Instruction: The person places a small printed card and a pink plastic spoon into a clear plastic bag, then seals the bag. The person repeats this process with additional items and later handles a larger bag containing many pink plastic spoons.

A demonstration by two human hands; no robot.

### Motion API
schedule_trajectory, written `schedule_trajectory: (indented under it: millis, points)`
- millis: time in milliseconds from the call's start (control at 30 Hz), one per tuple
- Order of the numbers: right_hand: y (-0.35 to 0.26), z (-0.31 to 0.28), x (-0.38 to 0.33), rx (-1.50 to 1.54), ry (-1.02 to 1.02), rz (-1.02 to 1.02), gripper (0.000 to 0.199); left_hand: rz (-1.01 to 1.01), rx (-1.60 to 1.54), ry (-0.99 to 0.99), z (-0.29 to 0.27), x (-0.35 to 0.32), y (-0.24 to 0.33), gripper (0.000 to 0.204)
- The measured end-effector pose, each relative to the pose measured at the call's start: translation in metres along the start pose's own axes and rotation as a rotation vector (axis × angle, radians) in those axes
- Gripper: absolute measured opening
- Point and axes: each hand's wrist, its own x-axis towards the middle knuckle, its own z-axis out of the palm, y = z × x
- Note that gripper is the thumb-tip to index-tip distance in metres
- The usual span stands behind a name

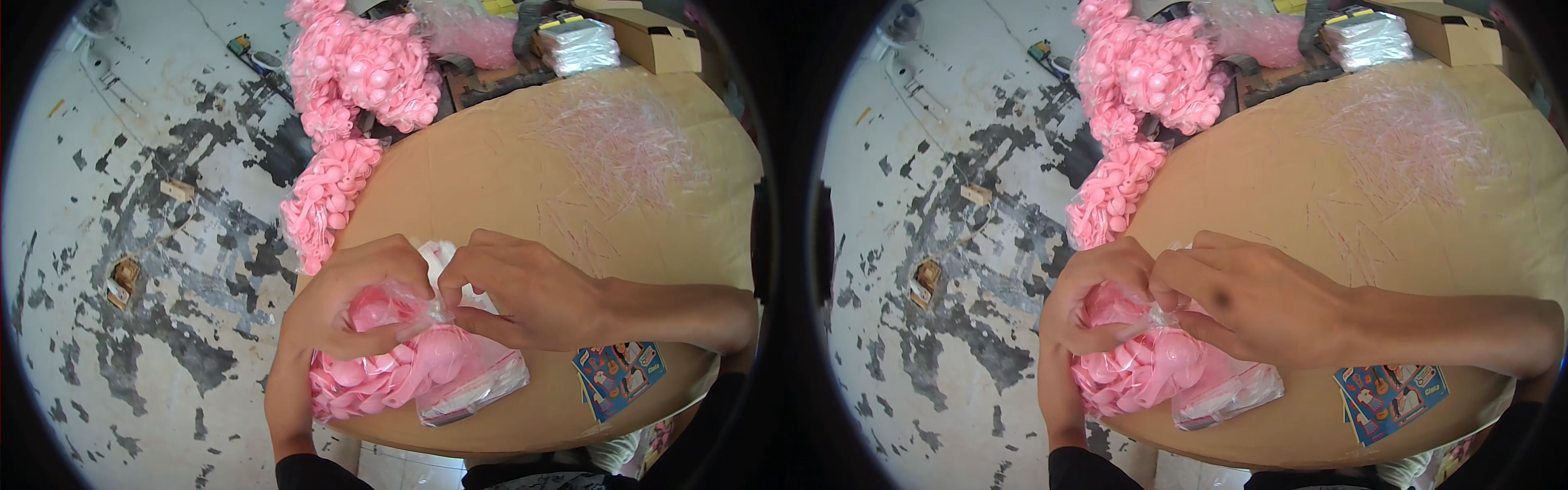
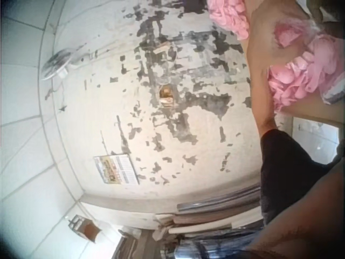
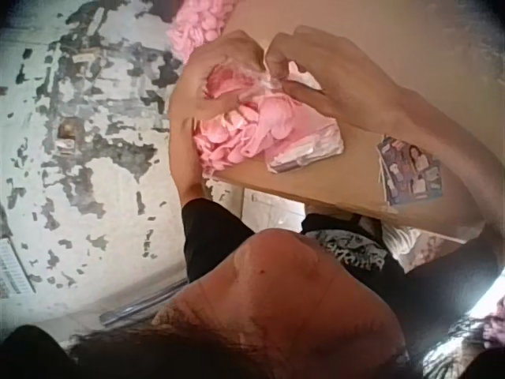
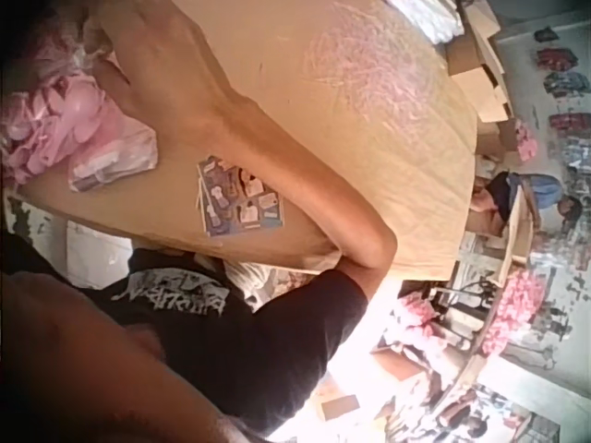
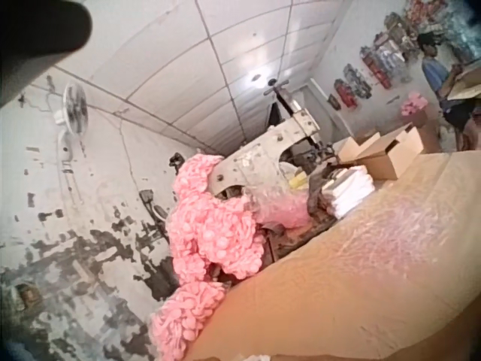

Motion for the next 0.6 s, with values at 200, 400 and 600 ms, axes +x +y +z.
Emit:
schedule_trajectory:
  millis: [200,400,600]
  points:
    - [0.012,0.001,-0.004,-0.023,0.058,-0.029,0.023,0.116,0.317,0.026,0.01,0.008,0.009,0.034]
    - [0.02,0.0,-0.004,-0.02,0.062,0.013,0.02,0.06,0.467,0.114,0.013,0.005,0.01,0.036]
    - [0.024,0.006,-0.006,0.019,0.038,0.067,0.015,-0.109,0.349,0.14,0.014,-0.001,0.013,0.037]
